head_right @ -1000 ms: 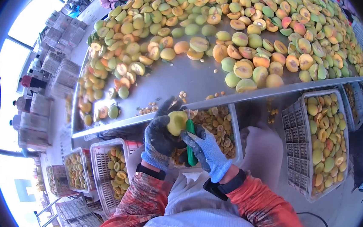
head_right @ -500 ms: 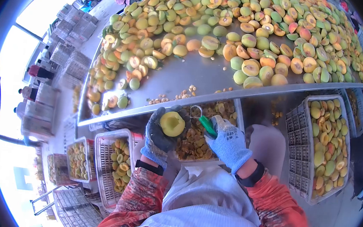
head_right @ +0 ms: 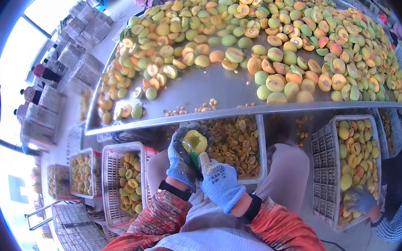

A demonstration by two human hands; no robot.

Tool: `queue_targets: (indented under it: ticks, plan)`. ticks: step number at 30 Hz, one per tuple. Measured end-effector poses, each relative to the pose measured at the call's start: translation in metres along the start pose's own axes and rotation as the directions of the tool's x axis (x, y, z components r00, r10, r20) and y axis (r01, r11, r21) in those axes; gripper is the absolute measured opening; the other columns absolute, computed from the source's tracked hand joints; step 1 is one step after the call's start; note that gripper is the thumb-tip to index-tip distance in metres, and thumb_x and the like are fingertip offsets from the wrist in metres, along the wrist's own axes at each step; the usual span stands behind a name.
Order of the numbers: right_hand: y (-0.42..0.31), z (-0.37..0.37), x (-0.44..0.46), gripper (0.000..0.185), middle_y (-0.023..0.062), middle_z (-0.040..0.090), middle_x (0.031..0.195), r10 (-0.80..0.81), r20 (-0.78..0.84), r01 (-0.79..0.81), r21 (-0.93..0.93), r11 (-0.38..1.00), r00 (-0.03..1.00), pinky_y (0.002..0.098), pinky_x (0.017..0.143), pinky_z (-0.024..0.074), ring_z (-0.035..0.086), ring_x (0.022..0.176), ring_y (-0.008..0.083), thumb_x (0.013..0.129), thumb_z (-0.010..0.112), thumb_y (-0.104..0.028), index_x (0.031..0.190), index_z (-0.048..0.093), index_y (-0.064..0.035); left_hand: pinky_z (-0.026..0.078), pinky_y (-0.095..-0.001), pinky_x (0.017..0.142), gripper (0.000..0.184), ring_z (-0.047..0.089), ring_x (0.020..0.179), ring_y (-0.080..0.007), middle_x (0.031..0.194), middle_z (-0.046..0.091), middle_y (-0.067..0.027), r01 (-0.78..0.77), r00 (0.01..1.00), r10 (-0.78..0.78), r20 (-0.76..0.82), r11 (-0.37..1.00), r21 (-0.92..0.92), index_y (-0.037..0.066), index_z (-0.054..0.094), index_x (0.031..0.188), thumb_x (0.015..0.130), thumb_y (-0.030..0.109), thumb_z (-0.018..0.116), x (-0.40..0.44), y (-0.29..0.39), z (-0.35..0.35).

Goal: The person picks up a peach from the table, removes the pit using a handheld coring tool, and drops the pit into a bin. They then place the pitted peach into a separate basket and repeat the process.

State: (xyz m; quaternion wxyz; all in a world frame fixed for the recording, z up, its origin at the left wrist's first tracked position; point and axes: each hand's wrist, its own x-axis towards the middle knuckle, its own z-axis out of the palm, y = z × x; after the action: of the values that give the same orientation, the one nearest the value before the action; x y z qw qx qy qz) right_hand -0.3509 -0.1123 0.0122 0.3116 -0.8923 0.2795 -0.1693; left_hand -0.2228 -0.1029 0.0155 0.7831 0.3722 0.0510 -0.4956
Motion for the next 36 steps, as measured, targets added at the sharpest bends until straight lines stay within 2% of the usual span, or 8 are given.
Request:
queue_targets:
  ticks: [7, 8, 11, 16, 22, 25, 32, 36]
  plan:
    - [0.026, -0.010, 0.011, 0.044, 0.0187, 0.062, 0.079, 0.151, -0.032, -0.123, 0.420, 0.899, 0.988, 0.0407, 0.064, 0.0493, 0.062, 0.077, 0.0354, 0.076, 0.067, -0.027, 0.114, 0.053, -0.0084, 0.051, -0.0393, 0.073, 0.026, 0.061, 0.078, -0.0269, 0.085, 0.062, -0.0131, -0.276, 0.946, 0.316, -0.074, 0.902, 0.331, -0.001, 0.061, 0.092, 0.085, 0.023, 0.052, -0.017, 0.102, -0.079]
    - [0.039, -0.016, 0.011, 0.042, 0.0190, 0.063, 0.083, 0.174, -0.067, -0.120, 0.492, 0.862, 0.982, 0.0399, 0.065, 0.0496, 0.062, 0.078, 0.0350, 0.076, 0.067, -0.028, 0.111, 0.055, -0.0071, 0.051, -0.0347, 0.072, 0.020, 0.061, 0.075, -0.0241, 0.082, 0.063, -0.0098, -0.425, 0.818, 0.573, 0.055, 0.537, 0.729, 0.000, 0.063, 0.091, 0.084, 0.017, 0.055, -0.012, 0.130, -0.137]
    - [0.075, -0.056, 0.008, 0.039, 0.0160, 0.064, 0.088, 0.341, -0.069, -0.217, 0.650, 0.728, 0.938, 0.0343, 0.069, 0.0492, 0.063, 0.075, 0.0295, 0.075, 0.070, -0.020, 0.108, 0.056, -0.0051, 0.047, -0.0274, 0.069, 0.024, 0.057, 0.077, -0.0139, 0.093, 0.063, -0.0077, -0.094, 0.765, 0.614, -0.197, 0.409, 0.908, 0.001, 0.063, 0.099, 0.075, -0.001, 0.061, -0.023, 0.205, -0.266]
    - [0.170, -0.151, 0.029, 0.041, 0.0171, 0.062, 0.086, 0.246, -0.561, -0.160, 0.198, 0.967, 0.790, 0.0385, 0.071, 0.0478, 0.059, 0.081, 0.0364, 0.070, 0.068, -0.012, 0.109, 0.055, -0.0052, 0.048, -0.0262, 0.078, 0.050, 0.057, 0.090, -0.0170, 0.107, 0.058, -0.0104, 0.232, 0.694, 0.641, -0.328, 0.232, 0.945, 0.002, 0.049, 0.123, 0.074, -0.006, 0.057, -0.032, 0.265, -0.303]
    - [0.281, -0.193, 0.087, 0.050, 0.0195, 0.061, 0.098, 0.433, -0.398, -0.572, -0.362, 0.736, 0.809, 0.0414, 0.074, 0.0482, 0.059, 0.087, 0.0367, 0.068, 0.063, -0.014, 0.116, 0.053, -0.0065, 0.044, -0.0289, 0.089, 0.049, 0.051, 0.108, -0.0199, 0.124, 0.049, -0.0117, -0.325, 0.680, 0.730, 0.067, 0.218, 0.920, 0.002, 0.040, 0.131, 0.084, -0.004, 0.052, 0.113, 0.303, -0.215]
    - [0.272, -0.172, 0.119, 0.053, 0.0188, 0.062, 0.087, 0.411, -0.302, -0.449, -0.065, 0.891, 0.860, 0.0383, 0.069, 0.0492, 0.062, 0.080, 0.0346, 0.067, 0.060, -0.011, 0.119, 0.051, -0.0052, 0.038, -0.0369, 0.096, 0.058, 0.051, 0.112, -0.0297, 0.123, 0.051, -0.0182, 0.155, 0.673, 0.718, 0.177, -0.371, 0.916, 0.003, 0.038, 0.133, 0.084, 0.021, 0.063, 0.184, 0.317, -0.181]
    - [0.200, -0.151, 0.209, 0.042, 0.0098, 0.059, 0.084, 0.274, 0.036, -0.267, 0.388, 0.882, 0.961, 0.0271, 0.066, 0.0460, 0.056, 0.073, 0.0155, 0.071, 0.064, -0.008, 0.111, 0.053, -0.0006, 0.049, -0.0257, 0.065, 0.048, 0.060, 0.085, -0.0166, 0.105, 0.059, -0.0136, -0.167, 0.850, 0.512, 0.127, 0.033, 0.985, 0.001, 0.048, 0.126, 0.086, 0.027, 0.057, 0.290, 0.267, -0.181]
    - [0.237, -0.191, 0.320, 0.032, 0.0102, 0.058, 0.077, 0.199, -0.174, -0.183, 0.103, 0.978, 0.964, 0.0289, 0.053, 0.0439, 0.056, 0.060, 0.0169, 0.074, 0.064, -0.013, 0.102, 0.054, -0.0020, 0.049, -0.0237, 0.043, 0.035, 0.059, 0.082, -0.0151, 0.094, 0.063, -0.0084, 0.200, 0.968, 0.075, -0.241, 0.355, 0.913, 0.004, 0.056, 0.118, 0.086, 0.017, 0.054, 0.250, 0.270, -0.024]
